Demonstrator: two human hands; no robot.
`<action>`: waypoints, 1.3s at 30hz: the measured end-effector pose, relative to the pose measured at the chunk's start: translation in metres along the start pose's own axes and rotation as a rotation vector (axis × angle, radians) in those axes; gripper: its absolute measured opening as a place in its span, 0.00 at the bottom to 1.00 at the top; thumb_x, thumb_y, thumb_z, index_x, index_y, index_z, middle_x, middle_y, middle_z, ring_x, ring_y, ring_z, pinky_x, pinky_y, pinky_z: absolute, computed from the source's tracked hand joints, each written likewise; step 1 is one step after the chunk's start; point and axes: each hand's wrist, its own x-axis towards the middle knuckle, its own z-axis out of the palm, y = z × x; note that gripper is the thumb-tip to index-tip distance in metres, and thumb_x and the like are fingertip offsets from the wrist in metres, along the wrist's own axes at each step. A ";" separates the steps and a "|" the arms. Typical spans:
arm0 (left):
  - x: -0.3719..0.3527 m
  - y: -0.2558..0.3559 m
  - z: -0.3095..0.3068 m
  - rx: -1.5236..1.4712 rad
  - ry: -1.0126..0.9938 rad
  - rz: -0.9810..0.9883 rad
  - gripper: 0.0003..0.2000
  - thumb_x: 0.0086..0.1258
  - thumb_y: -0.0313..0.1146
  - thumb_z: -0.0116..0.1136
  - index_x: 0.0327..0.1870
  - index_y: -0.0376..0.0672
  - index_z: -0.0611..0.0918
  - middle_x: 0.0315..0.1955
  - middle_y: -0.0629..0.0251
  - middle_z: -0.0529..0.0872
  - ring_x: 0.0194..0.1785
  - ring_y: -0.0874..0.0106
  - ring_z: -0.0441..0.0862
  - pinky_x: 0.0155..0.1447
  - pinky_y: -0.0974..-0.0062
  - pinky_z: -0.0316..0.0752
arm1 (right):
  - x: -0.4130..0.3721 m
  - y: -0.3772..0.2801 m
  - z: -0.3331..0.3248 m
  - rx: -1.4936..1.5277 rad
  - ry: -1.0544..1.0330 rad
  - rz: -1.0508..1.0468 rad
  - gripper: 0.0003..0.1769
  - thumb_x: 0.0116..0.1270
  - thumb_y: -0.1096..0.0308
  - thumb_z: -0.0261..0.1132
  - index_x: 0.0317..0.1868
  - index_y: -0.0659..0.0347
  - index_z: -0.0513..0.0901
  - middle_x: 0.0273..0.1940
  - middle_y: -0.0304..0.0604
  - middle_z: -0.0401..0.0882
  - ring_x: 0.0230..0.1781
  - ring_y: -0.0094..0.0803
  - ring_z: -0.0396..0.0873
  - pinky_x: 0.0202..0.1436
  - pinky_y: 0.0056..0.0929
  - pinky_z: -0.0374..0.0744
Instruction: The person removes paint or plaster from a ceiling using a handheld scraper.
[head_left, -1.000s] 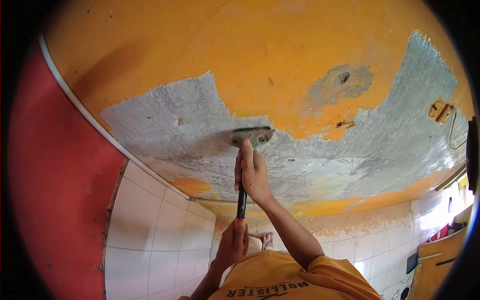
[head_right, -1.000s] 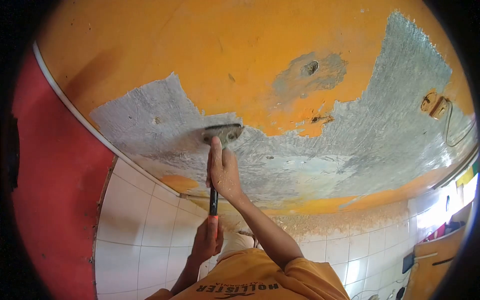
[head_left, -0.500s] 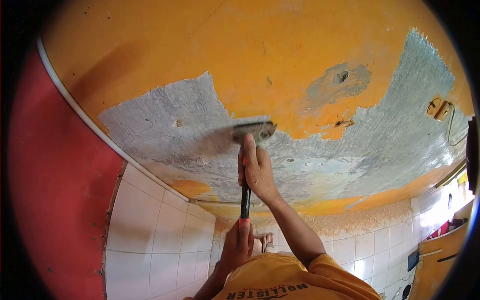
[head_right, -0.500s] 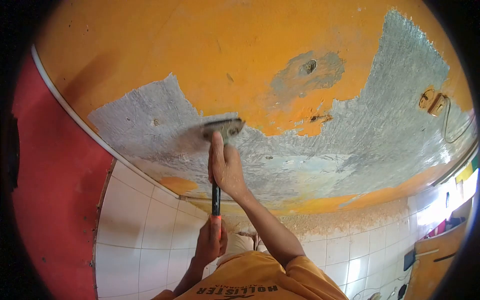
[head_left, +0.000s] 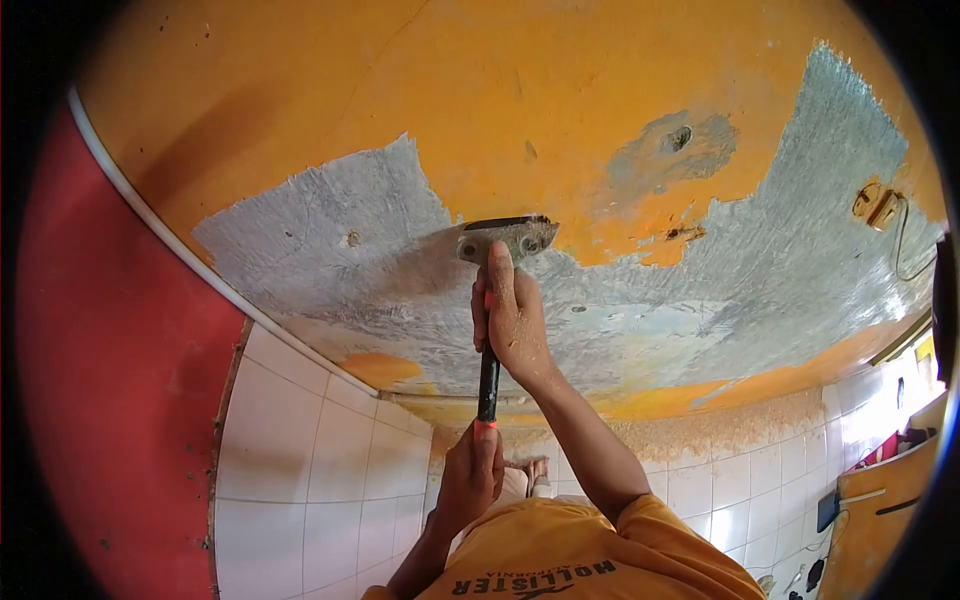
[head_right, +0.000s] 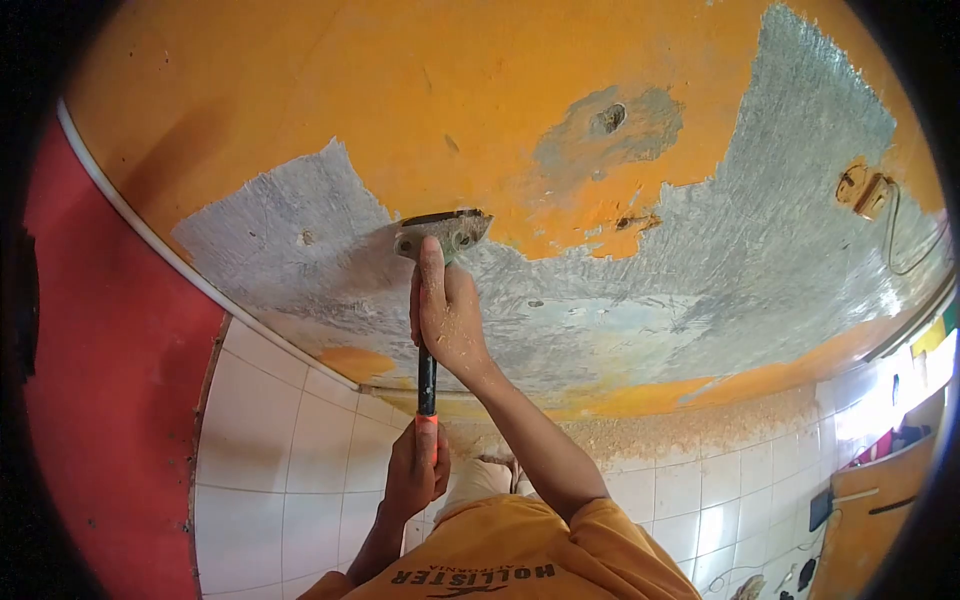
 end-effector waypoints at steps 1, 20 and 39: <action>-0.001 -0.005 0.002 -0.009 0.007 -0.004 0.23 0.86 0.54 0.37 0.35 0.44 0.71 0.14 0.74 0.67 0.11 0.81 0.62 0.15 0.79 0.58 | -0.002 0.006 -0.001 -0.013 0.002 0.001 0.42 0.84 0.39 0.38 0.14 0.59 0.68 0.08 0.38 0.63 0.08 0.28 0.67 0.15 0.29 0.67; -0.001 -0.034 0.019 -0.014 0.038 -0.013 0.21 0.86 0.52 0.36 0.36 0.44 0.70 0.13 0.74 0.66 0.11 0.80 0.61 0.15 0.79 0.58 | -0.011 0.016 -0.013 -0.065 0.031 0.063 0.42 0.84 0.40 0.39 0.14 0.58 0.69 0.07 0.36 0.63 0.07 0.26 0.65 0.14 0.29 0.65; -0.002 -0.036 0.017 -0.008 0.007 -0.086 0.20 0.87 0.48 0.37 0.33 0.45 0.69 0.13 0.73 0.67 0.11 0.80 0.64 0.17 0.78 0.60 | -0.017 0.041 -0.012 -0.044 0.061 0.047 0.43 0.84 0.39 0.39 0.12 0.58 0.69 0.08 0.35 0.61 0.08 0.26 0.62 0.15 0.29 0.63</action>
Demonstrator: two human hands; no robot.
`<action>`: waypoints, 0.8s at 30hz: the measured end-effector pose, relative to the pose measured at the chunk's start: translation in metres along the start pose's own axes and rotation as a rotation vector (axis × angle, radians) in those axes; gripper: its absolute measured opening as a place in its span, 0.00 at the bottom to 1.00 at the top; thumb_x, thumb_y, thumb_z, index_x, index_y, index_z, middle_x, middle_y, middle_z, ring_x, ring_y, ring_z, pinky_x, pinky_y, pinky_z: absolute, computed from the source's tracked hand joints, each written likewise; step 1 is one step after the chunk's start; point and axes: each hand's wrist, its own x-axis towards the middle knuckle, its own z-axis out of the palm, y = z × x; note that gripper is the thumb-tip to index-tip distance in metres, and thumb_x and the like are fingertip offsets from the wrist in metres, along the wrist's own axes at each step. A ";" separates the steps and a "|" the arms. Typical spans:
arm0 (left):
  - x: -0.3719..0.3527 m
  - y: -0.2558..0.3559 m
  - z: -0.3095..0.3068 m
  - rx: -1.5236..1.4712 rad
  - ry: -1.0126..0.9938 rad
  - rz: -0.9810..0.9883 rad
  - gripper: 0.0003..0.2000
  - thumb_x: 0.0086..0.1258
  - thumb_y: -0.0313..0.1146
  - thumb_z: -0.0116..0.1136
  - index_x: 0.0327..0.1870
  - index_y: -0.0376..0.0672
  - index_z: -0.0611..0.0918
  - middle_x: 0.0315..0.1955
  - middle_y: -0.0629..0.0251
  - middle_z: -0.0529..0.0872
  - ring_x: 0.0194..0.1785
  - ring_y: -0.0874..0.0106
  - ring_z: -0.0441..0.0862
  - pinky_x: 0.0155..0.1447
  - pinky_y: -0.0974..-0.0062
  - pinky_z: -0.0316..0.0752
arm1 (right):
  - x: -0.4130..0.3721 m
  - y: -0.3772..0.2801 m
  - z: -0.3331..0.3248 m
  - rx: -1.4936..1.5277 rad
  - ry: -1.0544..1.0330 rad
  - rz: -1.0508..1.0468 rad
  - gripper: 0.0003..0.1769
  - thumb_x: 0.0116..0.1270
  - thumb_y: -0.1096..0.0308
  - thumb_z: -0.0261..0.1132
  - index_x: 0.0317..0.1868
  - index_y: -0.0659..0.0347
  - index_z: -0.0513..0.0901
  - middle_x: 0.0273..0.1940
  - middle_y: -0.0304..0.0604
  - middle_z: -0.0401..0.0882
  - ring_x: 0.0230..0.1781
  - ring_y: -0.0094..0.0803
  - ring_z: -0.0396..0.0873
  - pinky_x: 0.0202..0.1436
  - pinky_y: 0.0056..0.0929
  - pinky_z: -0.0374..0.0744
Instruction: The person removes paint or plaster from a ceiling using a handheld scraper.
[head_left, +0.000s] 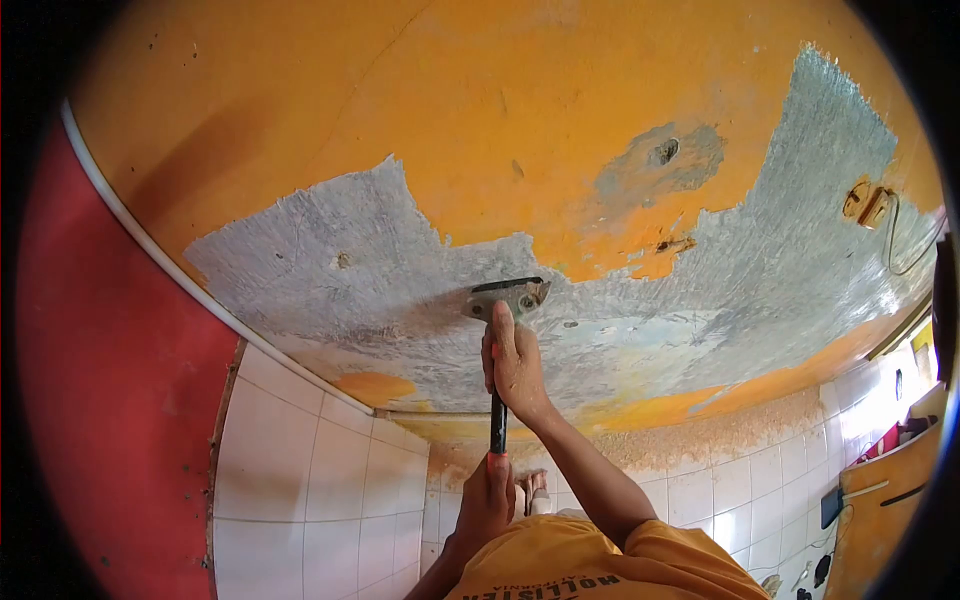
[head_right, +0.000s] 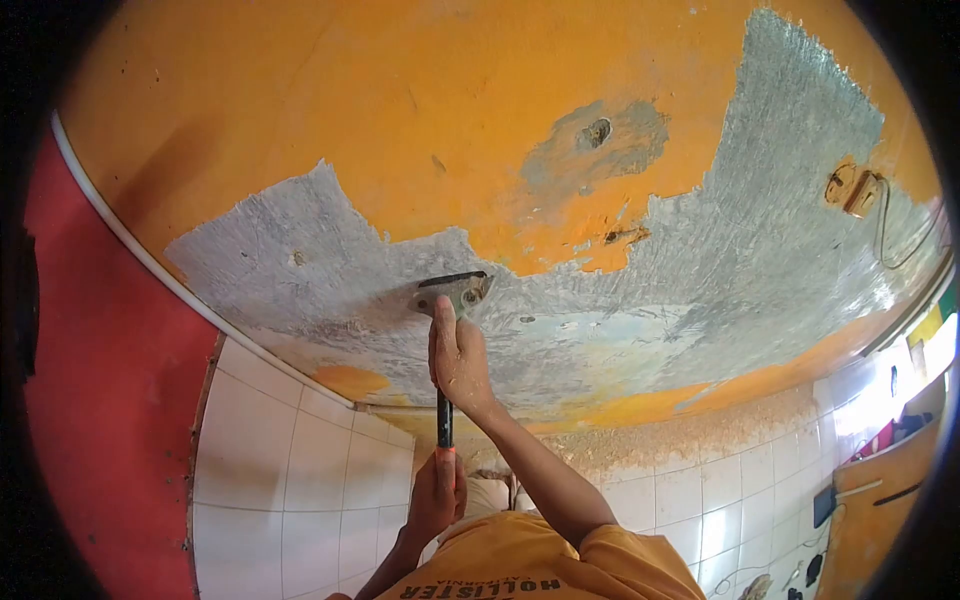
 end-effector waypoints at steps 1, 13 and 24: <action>-0.001 0.001 0.001 0.014 -0.002 -0.010 0.20 0.87 0.48 0.37 0.33 0.45 0.69 0.13 0.73 0.67 0.11 0.80 0.64 0.18 0.78 0.60 | -0.001 0.000 -0.002 0.000 -0.014 0.031 0.43 0.84 0.39 0.39 0.12 0.58 0.69 0.07 0.35 0.60 0.08 0.26 0.62 0.15 0.29 0.63; 0.011 -0.008 0.001 0.026 -0.006 0.059 0.22 0.87 0.50 0.36 0.33 0.44 0.69 0.13 0.73 0.67 0.12 0.80 0.64 0.17 0.79 0.60 | 0.005 -0.011 -0.004 -0.066 -0.038 -0.032 0.44 0.84 0.39 0.39 0.12 0.59 0.69 0.07 0.36 0.62 0.08 0.26 0.65 0.16 0.29 0.65; 0.006 0.000 0.006 0.017 0.031 0.029 0.20 0.87 0.48 0.36 0.35 0.44 0.70 0.14 0.73 0.68 0.12 0.80 0.63 0.18 0.76 0.60 | 0.006 -0.004 -0.007 -0.039 -0.040 -0.043 0.42 0.84 0.40 0.39 0.14 0.58 0.68 0.08 0.36 0.62 0.08 0.26 0.63 0.15 0.29 0.64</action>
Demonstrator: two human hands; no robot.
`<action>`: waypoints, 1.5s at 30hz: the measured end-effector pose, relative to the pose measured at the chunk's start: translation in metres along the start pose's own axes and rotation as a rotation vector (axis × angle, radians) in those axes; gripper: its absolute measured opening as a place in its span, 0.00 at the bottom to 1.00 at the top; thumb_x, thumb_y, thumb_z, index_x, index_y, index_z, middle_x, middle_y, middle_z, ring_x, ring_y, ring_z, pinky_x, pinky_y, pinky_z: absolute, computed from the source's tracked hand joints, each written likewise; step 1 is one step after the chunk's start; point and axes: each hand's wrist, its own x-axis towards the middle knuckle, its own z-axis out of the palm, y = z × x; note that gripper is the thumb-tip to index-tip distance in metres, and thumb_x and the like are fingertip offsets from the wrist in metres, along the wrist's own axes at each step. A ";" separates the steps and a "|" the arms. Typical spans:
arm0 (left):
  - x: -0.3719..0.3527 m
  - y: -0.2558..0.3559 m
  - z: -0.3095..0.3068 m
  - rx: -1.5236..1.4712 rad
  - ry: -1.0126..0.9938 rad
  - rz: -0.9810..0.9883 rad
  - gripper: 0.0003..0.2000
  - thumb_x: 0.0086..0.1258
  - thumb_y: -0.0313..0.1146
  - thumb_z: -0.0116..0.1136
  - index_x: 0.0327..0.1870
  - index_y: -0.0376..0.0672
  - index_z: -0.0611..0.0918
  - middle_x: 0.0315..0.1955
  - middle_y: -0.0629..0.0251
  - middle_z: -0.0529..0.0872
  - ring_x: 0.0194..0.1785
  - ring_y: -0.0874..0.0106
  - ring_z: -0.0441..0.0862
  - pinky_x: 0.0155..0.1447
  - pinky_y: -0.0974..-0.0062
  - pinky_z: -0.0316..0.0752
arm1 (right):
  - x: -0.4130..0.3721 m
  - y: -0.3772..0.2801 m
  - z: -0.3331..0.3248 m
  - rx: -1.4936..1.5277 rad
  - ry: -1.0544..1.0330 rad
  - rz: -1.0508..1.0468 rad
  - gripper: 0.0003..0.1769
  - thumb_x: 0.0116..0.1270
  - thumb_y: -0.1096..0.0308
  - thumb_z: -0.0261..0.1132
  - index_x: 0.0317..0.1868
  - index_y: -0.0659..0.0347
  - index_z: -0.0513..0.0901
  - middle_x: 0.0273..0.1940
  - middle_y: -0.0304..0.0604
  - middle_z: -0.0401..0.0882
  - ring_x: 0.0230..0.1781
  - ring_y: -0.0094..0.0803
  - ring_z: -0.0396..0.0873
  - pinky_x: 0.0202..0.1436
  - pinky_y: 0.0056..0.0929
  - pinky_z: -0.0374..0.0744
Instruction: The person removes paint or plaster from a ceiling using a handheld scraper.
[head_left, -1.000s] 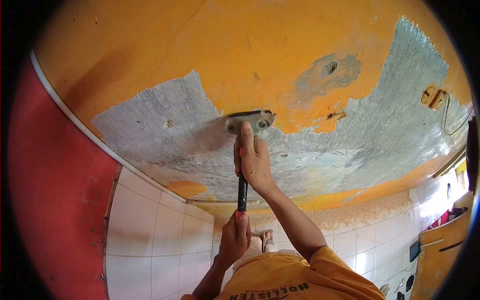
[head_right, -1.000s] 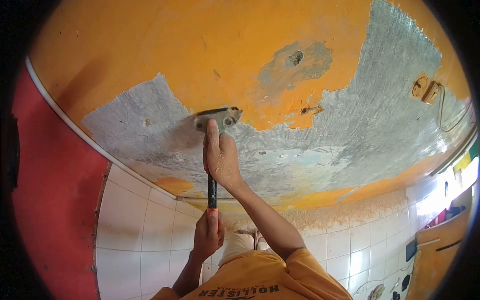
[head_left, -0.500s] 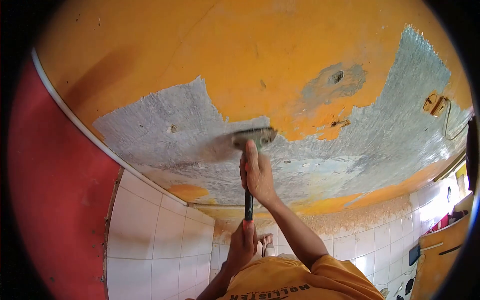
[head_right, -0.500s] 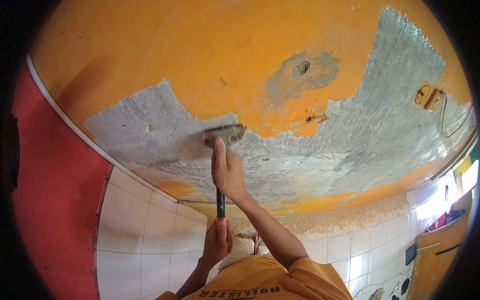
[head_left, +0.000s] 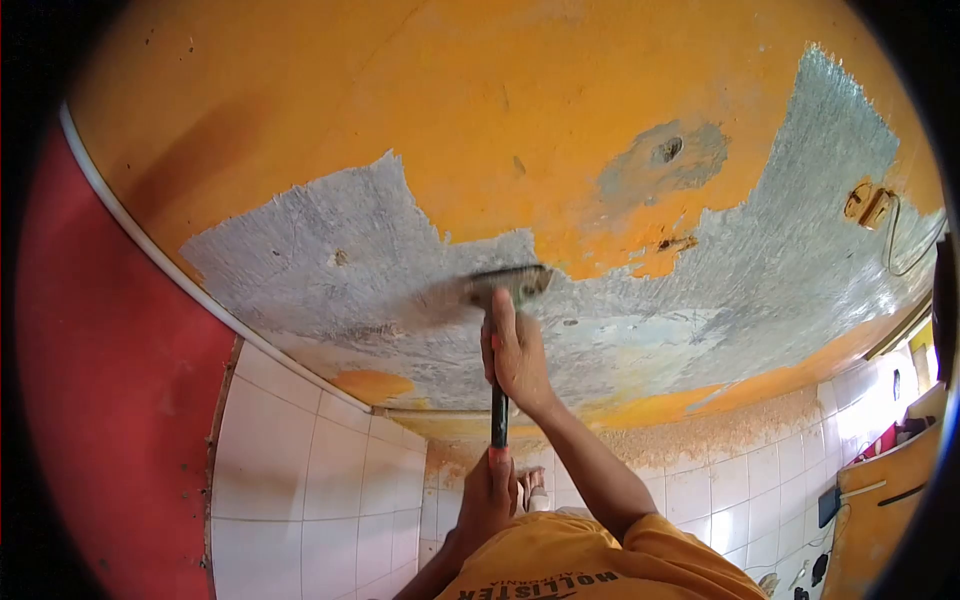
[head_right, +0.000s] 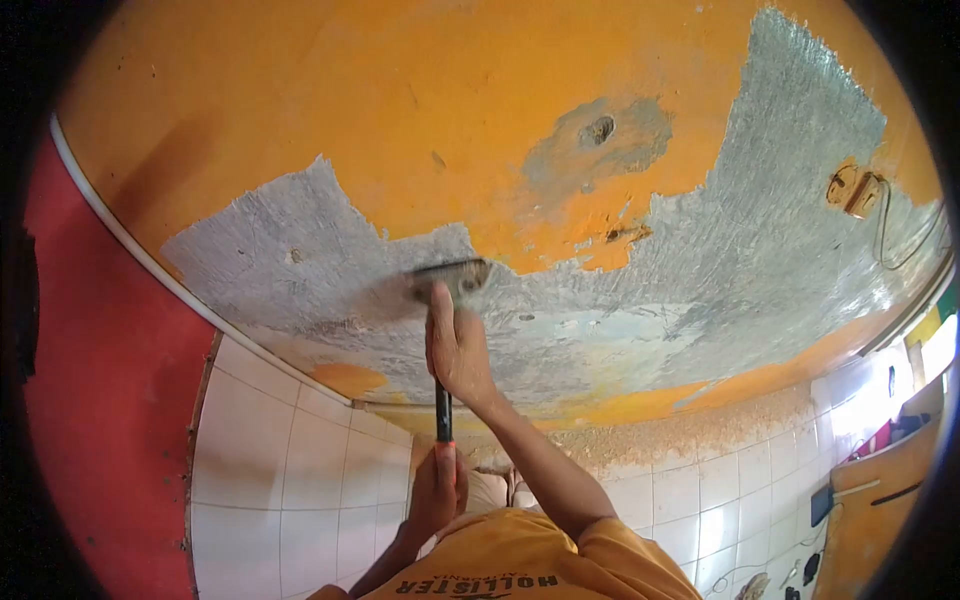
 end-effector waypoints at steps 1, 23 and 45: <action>0.004 0.007 -0.004 0.016 -0.016 0.029 0.20 0.87 0.48 0.36 0.35 0.44 0.70 0.14 0.73 0.68 0.13 0.80 0.63 0.19 0.77 0.61 | 0.006 -0.020 0.002 0.017 0.010 -0.002 0.42 0.84 0.40 0.39 0.14 0.58 0.68 0.08 0.36 0.63 0.08 0.26 0.64 0.15 0.29 0.64; 0.001 0.002 0.004 -0.035 -0.017 0.038 0.20 0.87 0.48 0.37 0.34 0.45 0.70 0.13 0.75 0.66 0.12 0.81 0.61 0.18 0.78 0.59 | 0.003 -0.019 -0.003 -0.015 0.003 0.007 0.44 0.83 0.38 0.40 0.11 0.58 0.69 0.07 0.37 0.63 0.08 0.27 0.64 0.16 0.29 0.65; -0.002 -0.008 0.012 0.006 0.024 0.085 0.21 0.86 0.50 0.39 0.33 0.45 0.70 0.15 0.74 0.67 0.13 0.81 0.63 0.17 0.78 0.59 | -0.005 -0.001 -0.009 0.032 -0.008 0.042 0.40 0.82 0.35 0.40 0.17 0.56 0.67 0.09 0.35 0.63 0.07 0.21 0.60 0.14 0.24 0.60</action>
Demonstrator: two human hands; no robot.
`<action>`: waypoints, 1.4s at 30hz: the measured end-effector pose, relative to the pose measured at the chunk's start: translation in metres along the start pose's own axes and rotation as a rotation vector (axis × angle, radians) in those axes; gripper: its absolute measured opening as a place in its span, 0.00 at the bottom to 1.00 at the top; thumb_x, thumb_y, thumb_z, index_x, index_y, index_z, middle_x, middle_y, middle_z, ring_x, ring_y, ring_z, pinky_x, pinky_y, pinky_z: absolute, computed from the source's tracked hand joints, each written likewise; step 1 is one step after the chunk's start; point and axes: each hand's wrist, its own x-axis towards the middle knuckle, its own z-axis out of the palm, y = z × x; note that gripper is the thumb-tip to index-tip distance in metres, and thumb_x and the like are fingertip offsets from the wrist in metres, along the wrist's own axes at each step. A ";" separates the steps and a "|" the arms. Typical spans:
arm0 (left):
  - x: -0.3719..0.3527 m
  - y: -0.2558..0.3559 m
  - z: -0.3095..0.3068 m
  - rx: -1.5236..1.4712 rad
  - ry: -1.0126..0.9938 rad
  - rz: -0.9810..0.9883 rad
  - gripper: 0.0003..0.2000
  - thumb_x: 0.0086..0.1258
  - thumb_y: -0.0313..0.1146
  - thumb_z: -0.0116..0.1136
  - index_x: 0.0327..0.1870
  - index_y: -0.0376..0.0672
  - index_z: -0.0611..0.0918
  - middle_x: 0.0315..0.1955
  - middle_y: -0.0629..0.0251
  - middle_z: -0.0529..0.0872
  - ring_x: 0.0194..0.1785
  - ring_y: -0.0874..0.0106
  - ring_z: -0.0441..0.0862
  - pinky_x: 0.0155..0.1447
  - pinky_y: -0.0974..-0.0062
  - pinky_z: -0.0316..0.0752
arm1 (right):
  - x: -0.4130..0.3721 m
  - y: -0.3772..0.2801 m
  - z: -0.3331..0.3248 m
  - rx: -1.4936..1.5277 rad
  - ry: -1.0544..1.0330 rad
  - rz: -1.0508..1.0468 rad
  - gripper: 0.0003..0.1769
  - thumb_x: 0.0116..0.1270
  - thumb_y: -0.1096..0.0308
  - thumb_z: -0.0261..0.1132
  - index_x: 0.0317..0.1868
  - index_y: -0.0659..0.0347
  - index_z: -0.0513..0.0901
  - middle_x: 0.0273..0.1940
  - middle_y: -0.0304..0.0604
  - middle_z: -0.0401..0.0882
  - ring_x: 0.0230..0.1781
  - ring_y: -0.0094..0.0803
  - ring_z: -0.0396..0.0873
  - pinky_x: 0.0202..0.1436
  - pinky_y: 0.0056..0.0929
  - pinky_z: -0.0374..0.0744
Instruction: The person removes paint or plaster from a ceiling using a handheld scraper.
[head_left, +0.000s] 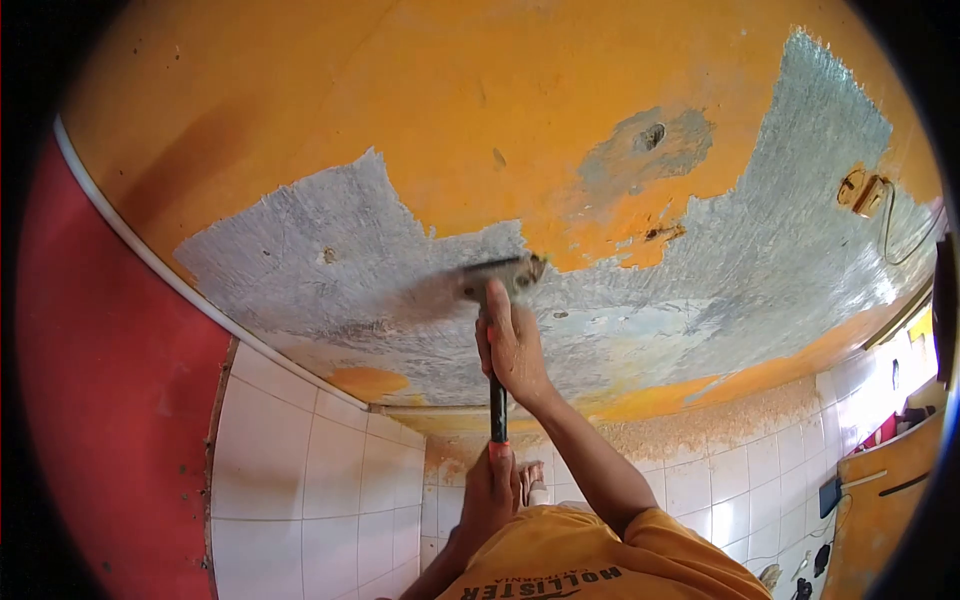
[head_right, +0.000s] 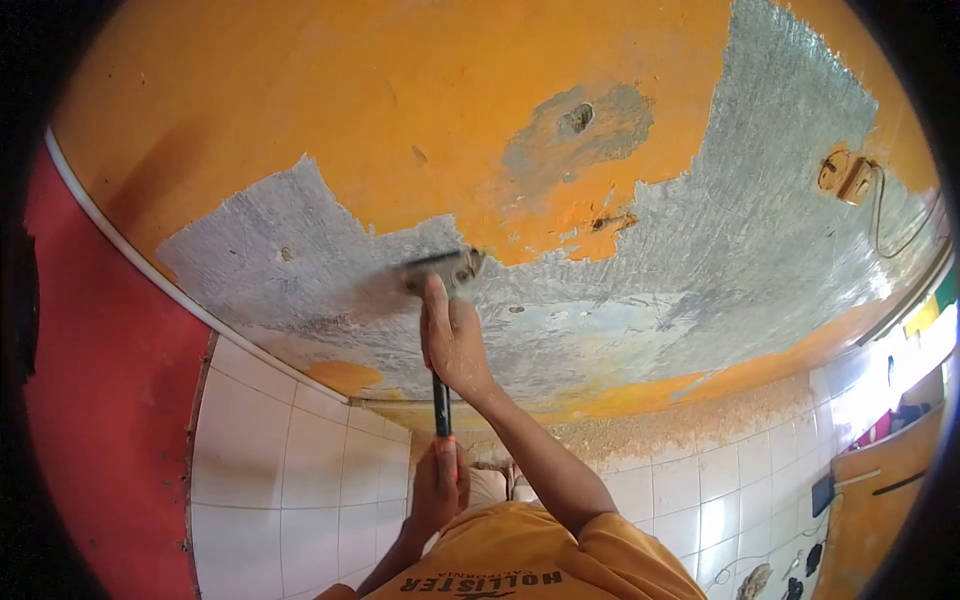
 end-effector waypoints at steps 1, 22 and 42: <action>0.002 0.015 -0.003 -0.021 -0.020 -0.040 0.21 0.86 0.50 0.38 0.34 0.45 0.70 0.14 0.74 0.67 0.12 0.81 0.62 0.17 0.79 0.58 | 0.005 -0.014 0.002 0.009 0.008 -0.018 0.40 0.82 0.35 0.40 0.16 0.55 0.67 0.09 0.34 0.63 0.07 0.21 0.60 0.14 0.24 0.60; 0.006 0.015 -0.008 -0.039 -0.040 -0.046 0.19 0.87 0.46 0.37 0.35 0.44 0.70 0.13 0.73 0.67 0.12 0.80 0.63 0.18 0.79 0.59 | 0.010 -0.022 0.003 -0.013 -0.011 -0.093 0.39 0.82 0.35 0.40 0.17 0.55 0.65 0.08 0.35 0.62 0.08 0.22 0.61 0.14 0.24 0.60; 0.004 0.025 -0.003 -0.015 -0.051 -0.075 0.20 0.87 0.48 0.37 0.33 0.44 0.70 0.15 0.73 0.67 0.12 0.81 0.61 0.17 0.78 0.58 | 0.009 -0.014 0.001 0.028 -0.025 -0.012 0.39 0.82 0.36 0.41 0.17 0.55 0.64 0.08 0.35 0.62 0.09 0.22 0.63 0.17 0.23 0.61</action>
